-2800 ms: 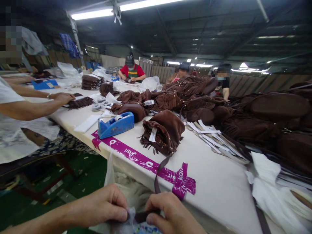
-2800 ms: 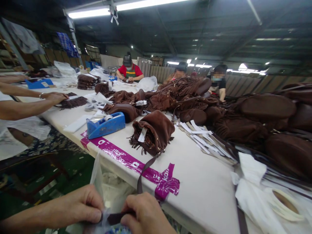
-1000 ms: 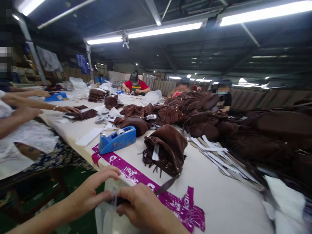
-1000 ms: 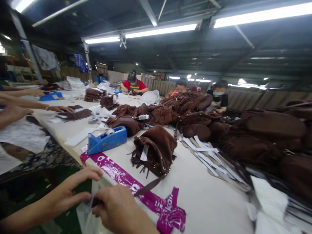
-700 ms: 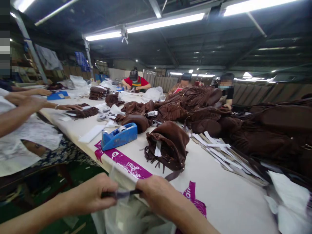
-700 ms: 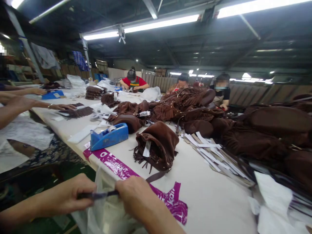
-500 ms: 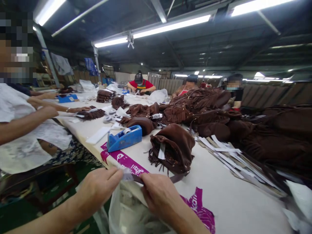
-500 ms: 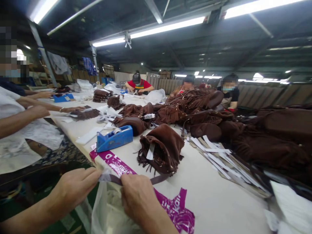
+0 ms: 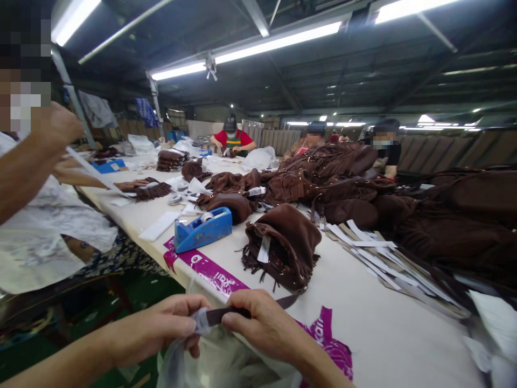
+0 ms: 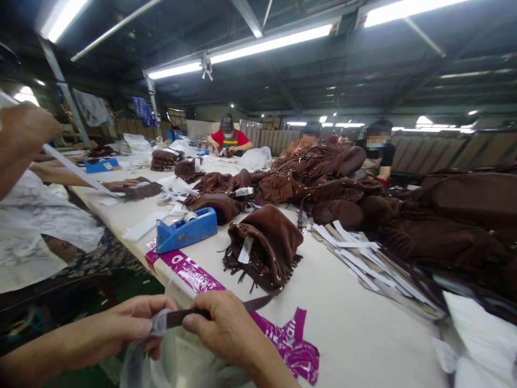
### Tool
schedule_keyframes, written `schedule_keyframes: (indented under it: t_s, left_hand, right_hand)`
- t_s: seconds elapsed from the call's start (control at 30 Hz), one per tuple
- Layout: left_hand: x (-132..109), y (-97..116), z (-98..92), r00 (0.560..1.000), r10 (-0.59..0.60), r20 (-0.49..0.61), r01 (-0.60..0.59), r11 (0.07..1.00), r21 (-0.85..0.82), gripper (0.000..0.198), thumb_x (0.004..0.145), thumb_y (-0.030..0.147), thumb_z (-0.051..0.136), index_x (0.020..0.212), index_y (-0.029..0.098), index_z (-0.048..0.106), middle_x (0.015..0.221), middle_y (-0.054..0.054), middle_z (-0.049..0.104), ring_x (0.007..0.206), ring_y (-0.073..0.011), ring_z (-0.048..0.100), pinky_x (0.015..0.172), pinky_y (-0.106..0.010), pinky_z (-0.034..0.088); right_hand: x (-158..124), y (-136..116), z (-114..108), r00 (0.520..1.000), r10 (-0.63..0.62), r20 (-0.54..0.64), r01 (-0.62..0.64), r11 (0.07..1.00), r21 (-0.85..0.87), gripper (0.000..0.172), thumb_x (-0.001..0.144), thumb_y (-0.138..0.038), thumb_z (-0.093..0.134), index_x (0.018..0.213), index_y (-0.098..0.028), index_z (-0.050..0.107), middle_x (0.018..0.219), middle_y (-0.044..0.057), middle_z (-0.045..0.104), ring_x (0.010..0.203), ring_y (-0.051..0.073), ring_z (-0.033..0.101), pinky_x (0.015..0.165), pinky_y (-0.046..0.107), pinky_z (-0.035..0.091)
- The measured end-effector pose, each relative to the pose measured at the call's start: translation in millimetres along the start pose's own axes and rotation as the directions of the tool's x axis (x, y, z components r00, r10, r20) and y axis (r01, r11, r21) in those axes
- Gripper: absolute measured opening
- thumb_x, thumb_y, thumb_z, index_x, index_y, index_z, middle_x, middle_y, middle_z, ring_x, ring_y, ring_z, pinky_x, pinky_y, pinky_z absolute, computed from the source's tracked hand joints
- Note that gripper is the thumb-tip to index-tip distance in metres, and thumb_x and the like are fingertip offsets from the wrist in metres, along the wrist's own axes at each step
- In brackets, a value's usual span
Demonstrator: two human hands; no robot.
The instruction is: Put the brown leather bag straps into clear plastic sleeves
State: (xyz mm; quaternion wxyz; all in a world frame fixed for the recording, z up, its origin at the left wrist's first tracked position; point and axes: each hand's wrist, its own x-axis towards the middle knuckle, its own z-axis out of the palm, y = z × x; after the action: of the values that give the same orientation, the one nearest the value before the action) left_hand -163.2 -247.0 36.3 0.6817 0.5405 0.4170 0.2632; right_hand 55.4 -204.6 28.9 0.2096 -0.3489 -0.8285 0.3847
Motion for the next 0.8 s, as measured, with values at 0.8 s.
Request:
schedule_keyframes:
  t_s: [0.8]
  left_hand:
    - [41.0, -18.5, 14.9, 0.989, -0.108, -0.1, 0.117, 0.99, 0.082, 0.024, 0.065, 0.029, 0.064, 0.083, 0.013, 0.063, 0.063, 0.001, 0.064, 0.051, -0.0105, 0.054, 0.053, -0.021, 0.041]
  right_hand:
    - [-36.9, 41.3, -55.1, 0.993, 0.108, -0.042, -0.116, 0.943, -0.311, 0.014, 0.085, -0.019, 0.057, 0.084, -0.021, 0.07, 0.08, 0.002, 0.066, 0.081, 0.016, 0.057, 0.073, 0.025, 0.037]
